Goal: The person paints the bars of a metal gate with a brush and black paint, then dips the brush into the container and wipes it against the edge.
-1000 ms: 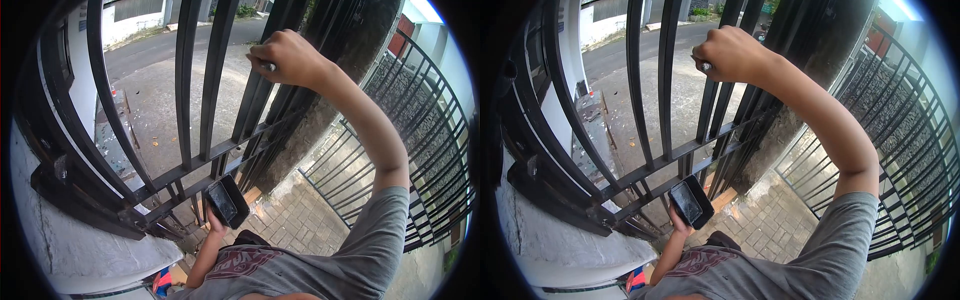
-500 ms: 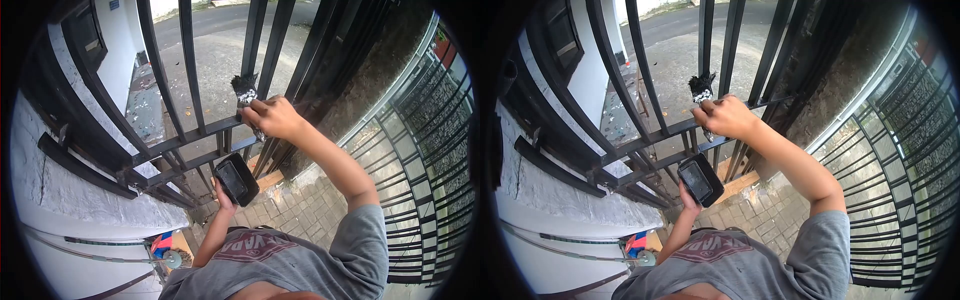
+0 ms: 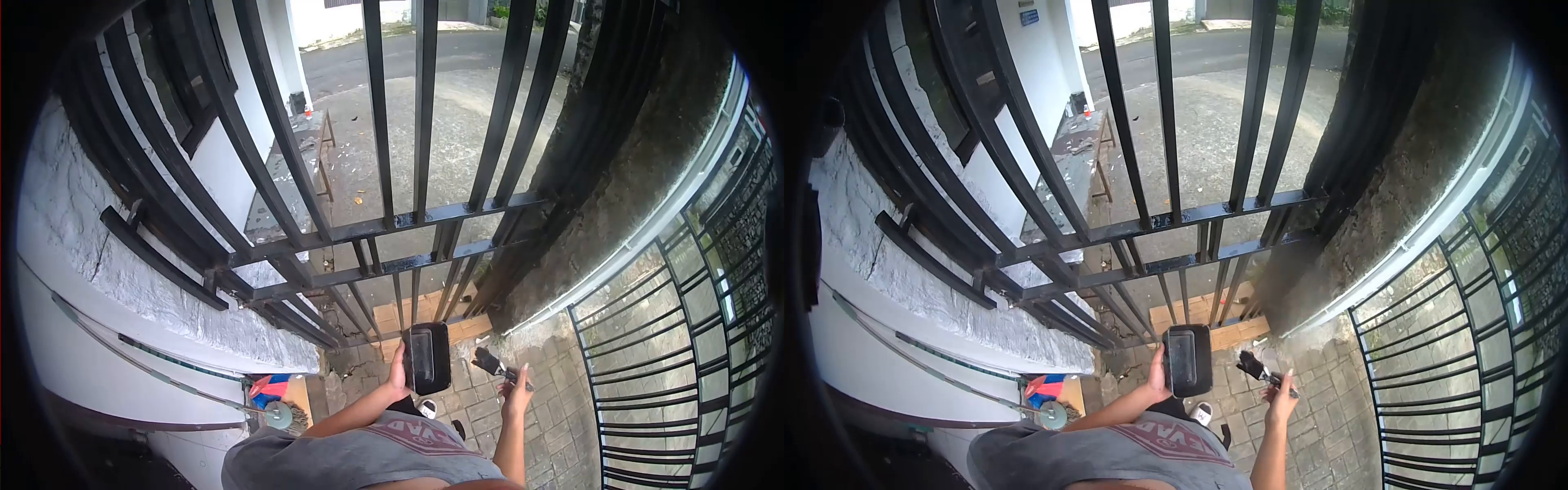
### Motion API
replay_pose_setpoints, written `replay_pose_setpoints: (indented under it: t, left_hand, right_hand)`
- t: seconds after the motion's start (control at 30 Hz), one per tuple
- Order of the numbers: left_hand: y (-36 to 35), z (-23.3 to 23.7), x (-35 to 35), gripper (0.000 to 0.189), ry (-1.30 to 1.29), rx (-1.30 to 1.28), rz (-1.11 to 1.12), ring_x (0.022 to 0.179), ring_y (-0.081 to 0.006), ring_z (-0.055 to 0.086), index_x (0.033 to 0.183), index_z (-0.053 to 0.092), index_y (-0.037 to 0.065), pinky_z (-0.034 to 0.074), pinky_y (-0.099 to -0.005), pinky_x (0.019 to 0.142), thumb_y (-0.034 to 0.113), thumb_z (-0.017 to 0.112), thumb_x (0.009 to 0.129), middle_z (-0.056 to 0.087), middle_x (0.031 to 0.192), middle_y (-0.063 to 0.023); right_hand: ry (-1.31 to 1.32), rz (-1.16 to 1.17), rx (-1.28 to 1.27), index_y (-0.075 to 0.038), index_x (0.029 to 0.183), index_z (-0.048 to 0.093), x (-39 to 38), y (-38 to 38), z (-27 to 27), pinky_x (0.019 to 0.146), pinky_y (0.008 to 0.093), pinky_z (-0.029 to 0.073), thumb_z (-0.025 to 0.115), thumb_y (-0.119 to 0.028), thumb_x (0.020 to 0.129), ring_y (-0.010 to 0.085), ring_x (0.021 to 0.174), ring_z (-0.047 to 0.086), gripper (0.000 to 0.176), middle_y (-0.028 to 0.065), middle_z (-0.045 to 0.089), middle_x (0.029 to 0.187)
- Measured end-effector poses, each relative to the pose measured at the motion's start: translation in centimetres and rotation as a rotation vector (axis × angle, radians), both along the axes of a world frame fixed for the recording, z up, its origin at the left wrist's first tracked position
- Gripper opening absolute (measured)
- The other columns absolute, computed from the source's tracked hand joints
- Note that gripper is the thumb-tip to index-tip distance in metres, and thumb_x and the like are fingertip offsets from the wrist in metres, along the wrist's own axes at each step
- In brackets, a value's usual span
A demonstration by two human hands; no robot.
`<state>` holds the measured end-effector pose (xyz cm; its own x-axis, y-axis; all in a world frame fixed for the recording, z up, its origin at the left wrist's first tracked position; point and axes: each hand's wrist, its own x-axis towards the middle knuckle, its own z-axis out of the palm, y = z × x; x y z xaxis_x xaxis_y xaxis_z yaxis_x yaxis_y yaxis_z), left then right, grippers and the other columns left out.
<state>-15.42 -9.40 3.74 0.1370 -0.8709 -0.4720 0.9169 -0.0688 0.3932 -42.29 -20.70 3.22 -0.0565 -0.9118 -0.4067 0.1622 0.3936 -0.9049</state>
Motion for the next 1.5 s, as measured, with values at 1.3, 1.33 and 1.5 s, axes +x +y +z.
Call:
replay_pose_setpoints:
  t: [1.3,1.33,1.5]
  left_hand:
    - [19.0,2.2,-78.0,0.076,-0.045,-0.110,-1.964,0.115,-0.0247,0.067,0.139,0.058,0.010,0.051,-0.0407,0.104,0.070,0.035,0.100,0.068,0.128,-0.0101]
    - [20.1,1.6,-79.8,0.077,-0.075,-0.082,-2.017,0.115,-0.0248,0.067,0.139,0.058,0.010,0.051,-0.0410,0.104,0.071,0.034,0.099,0.068,0.128,-0.0101]
    - [26.5,-0.2,-91.8,0.081,-0.098,0.077,-2.339,0.119,-0.0288,0.065,0.142,0.056,0.010,0.050,-0.0451,0.105,0.074,0.032,0.098,0.065,0.132,-0.0128]
  right_hand:
    - [-0.015,-1.706,-0.402,0.006,0.114,0.065,-50.3,52.5,6.1,0.046,0.0283,0.052,0.063,-0.009,0.093,0.0232,0.063,0.071,0.026,0.0147,0.069,0.087]
    - [-0.049,-1.753,-0.403,0.006,0.114,0.065,-51.2,53.4,5.7,0.046,0.0285,0.052,0.063,-0.009,0.093,0.0233,0.063,0.071,0.026,0.0147,0.069,0.087]
    - [-0.180,-1.935,-0.350,0.005,0.112,0.065,-57.7,58.1,3.8,0.046,0.0289,0.052,0.065,-0.010,0.091,0.0233,0.064,0.070,0.026,0.0146,0.070,0.088]
